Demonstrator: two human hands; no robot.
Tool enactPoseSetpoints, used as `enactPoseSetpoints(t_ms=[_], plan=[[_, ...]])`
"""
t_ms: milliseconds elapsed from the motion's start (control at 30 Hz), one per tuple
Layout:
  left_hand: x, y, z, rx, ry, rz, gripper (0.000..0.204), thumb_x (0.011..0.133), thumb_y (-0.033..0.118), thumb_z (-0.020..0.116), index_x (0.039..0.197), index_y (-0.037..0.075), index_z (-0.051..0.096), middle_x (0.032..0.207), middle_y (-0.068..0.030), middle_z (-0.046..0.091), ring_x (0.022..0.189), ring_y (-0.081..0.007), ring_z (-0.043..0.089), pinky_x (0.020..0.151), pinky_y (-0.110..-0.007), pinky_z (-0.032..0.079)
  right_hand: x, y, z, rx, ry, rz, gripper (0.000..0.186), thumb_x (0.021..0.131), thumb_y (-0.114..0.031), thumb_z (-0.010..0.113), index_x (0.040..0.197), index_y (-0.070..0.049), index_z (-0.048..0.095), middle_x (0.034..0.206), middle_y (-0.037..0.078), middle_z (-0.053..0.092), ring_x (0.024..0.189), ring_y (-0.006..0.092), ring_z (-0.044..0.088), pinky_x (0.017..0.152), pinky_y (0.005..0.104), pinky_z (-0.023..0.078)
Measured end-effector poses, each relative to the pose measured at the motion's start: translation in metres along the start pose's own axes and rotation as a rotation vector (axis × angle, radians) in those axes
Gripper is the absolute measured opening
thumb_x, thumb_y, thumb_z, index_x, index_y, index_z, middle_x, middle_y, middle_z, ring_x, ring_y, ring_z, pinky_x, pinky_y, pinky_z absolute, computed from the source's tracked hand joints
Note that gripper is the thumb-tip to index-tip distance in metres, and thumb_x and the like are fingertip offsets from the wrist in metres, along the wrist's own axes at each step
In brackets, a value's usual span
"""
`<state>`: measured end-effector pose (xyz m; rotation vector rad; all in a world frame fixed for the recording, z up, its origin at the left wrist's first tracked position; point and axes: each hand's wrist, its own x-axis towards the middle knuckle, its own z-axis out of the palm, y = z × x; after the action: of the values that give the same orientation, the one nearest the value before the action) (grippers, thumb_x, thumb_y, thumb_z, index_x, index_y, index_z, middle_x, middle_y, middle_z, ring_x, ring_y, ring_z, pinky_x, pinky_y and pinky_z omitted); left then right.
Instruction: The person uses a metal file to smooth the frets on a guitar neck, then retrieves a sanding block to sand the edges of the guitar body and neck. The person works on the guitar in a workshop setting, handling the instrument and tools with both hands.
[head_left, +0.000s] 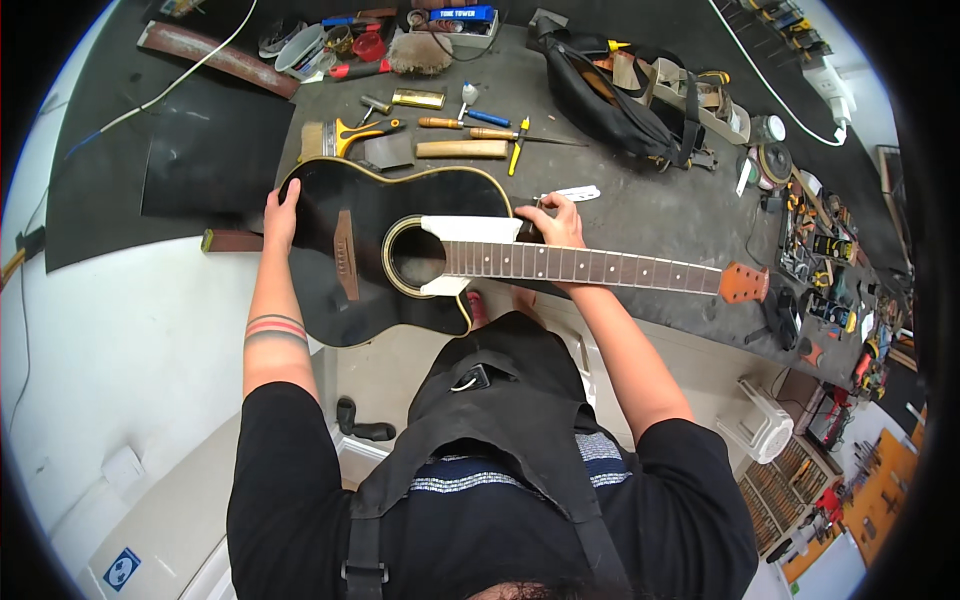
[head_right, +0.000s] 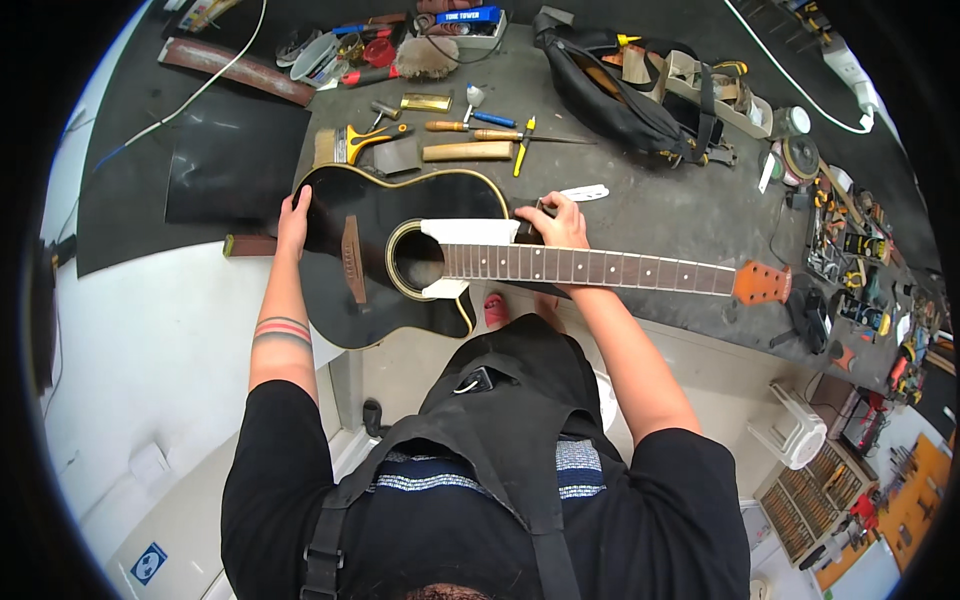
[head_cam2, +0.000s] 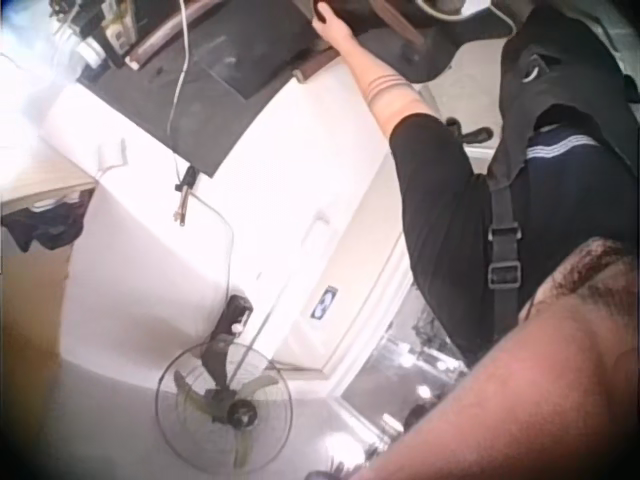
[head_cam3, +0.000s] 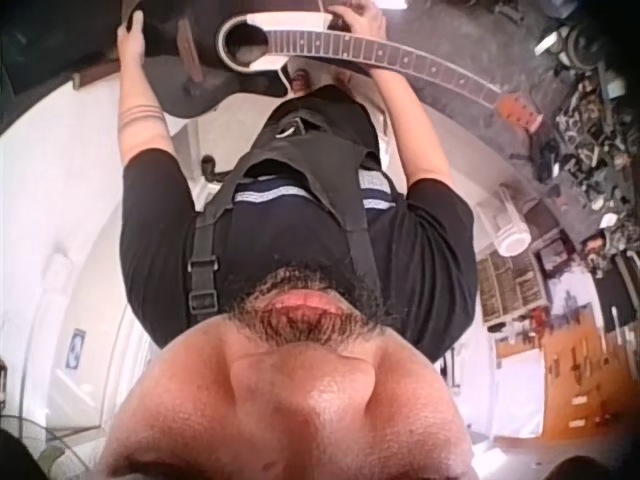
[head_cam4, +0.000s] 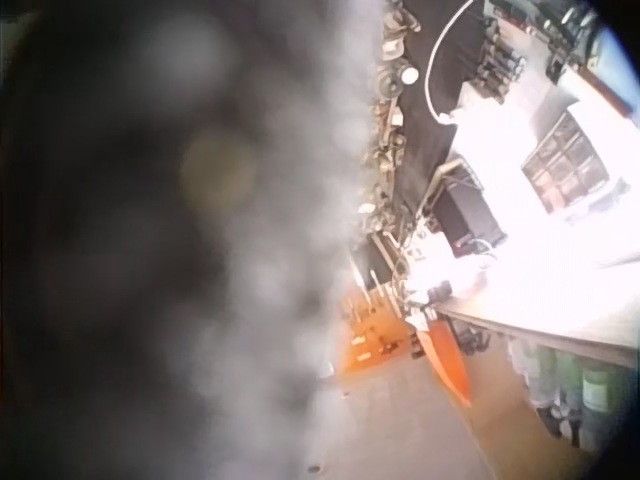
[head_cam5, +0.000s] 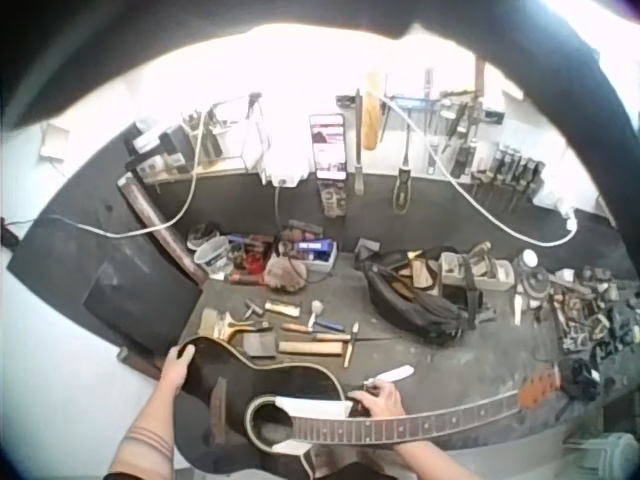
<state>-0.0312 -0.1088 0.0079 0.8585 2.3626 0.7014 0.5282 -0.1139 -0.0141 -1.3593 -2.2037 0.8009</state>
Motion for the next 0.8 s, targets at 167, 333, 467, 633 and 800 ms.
enactPoseSetpoints(t_ms=[167,333,467,633,800], plan=[[-0.002,0.010,0.001,0.132,0.053,-0.032,0.104,0.098,0.076,0.066,0.160,-0.006,0.051,0.161,-0.0308,0.055,0.151,-0.0404,0.053,0.125,-0.047,0.040,-0.010,0.022,0.016,0.354,-0.075,-0.106,0.082,0.074,-0.009,0.091,0.145,-0.006,0.050,0.151,0.025,0.055,0.136,0.0470,0.058,0.119,0.0477,0.048],[-0.019,0.028,0.003,0.057,0.004,-0.007,0.099,0.100,0.073,0.067,0.157,-0.006,0.052,0.155,-0.0308,0.060,0.146,-0.0397,0.057,0.121,-0.045,0.043,-0.026,-0.001,0.005,0.387,0.082,0.140,0.081,0.077,-0.013,0.091,0.146,-0.003,0.053,0.137,0.022,0.061,0.133,0.0426,0.061,0.115,0.0464,0.050],[-0.016,0.038,0.006,0.054,0.033,0.023,0.092,0.102,0.070,0.067,0.154,-0.005,0.056,0.151,-0.0288,0.063,0.141,-0.0383,0.060,0.120,-0.044,0.044,-0.049,0.025,0.008,0.301,0.211,0.154,0.062,0.078,-0.012,0.089,0.135,-0.005,0.064,0.133,0.021,0.061,0.127,0.0402,0.062,0.112,0.0451,0.052],[0.001,0.058,0.022,-0.068,-0.057,0.098,0.087,0.104,0.066,0.068,0.150,-0.008,0.059,0.150,-0.0265,0.065,0.140,-0.0350,0.061,0.119,-0.043,0.043,-0.076,0.034,-0.007,0.322,0.437,0.419,0.056,0.087,0.005,0.073,0.140,-0.005,0.059,0.142,0.018,0.062,0.134,0.0350,0.061,0.118,0.0412,0.047],[0.009,0.061,0.039,-0.046,-0.099,0.108,0.082,0.105,0.062,0.069,0.143,-0.010,0.062,0.141,-0.0268,0.068,0.131,-0.0332,0.064,0.114,-0.042,0.046,-0.087,0.054,-0.005,0.643,0.551,0.598,0.050,0.096,0.011,0.062,0.144,-0.004,0.058,0.147,0.013,0.064,0.137,0.0254,0.060,0.119,0.0383,0.046]])
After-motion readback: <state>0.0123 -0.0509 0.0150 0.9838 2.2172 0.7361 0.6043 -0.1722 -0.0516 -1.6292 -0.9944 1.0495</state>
